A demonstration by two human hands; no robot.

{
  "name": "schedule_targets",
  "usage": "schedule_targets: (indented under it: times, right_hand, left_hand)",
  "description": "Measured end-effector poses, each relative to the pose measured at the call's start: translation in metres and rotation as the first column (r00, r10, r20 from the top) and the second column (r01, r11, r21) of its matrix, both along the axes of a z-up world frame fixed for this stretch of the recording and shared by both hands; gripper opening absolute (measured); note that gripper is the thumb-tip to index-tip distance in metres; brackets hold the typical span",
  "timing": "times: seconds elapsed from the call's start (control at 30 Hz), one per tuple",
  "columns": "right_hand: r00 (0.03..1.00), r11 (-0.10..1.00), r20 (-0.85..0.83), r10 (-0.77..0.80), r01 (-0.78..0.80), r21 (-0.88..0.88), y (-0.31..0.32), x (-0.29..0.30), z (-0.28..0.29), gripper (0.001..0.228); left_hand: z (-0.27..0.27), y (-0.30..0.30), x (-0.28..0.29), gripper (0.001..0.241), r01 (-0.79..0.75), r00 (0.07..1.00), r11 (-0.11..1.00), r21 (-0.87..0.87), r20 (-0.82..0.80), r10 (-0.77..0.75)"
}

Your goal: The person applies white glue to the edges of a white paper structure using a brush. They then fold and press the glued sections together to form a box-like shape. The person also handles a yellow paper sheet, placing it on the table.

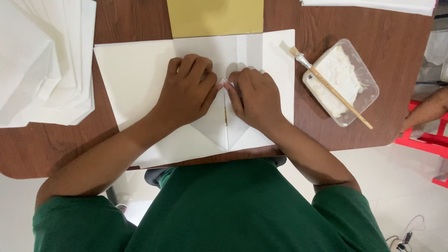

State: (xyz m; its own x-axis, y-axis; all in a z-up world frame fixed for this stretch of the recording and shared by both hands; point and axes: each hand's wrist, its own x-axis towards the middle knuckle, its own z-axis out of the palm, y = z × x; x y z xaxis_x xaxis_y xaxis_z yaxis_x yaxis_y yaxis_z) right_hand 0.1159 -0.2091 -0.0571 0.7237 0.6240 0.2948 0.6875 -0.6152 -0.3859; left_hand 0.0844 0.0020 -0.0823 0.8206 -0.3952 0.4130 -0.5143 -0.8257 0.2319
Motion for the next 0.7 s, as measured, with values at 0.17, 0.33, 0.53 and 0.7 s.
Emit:
schedule_targets:
  times: [0.17, 0.33, 0.53, 0.7]
  right_hand:
    - [0.999, 0.998, -0.053, 0.002, 0.001, 0.065, 0.001, 0.002, 0.005, 0.007]
    - [0.994, 0.994, -0.113, 0.010, 0.003, 0.113, -0.002, -0.001, 0.002, 0.007]
    - [0.992, 0.987, -0.123, -0.006, 0.025, 0.157, 0.002, -0.001, 0.008, 0.008]
    - [0.994, 0.987, -0.103, -0.022, 0.038, 0.157, 0.002, -0.005, 0.008, 0.006]
  left_hand:
    - [0.009, 0.005, 0.005, 0.010, 0.039, 0.999, 0.999, -0.013, 0.021, -0.039]
    - [0.022, 0.014, 0.010, 0.011, 0.173, 0.984, 0.981, -0.084, 0.057, -0.169]
    - [0.025, 0.024, 0.012, 0.032, 0.227, 0.971, 0.974, -0.006, 0.076, -0.226]
    - [0.025, 0.032, 0.010, 0.040, 0.239, 0.971, 0.968, 0.073, 0.009, -0.240]
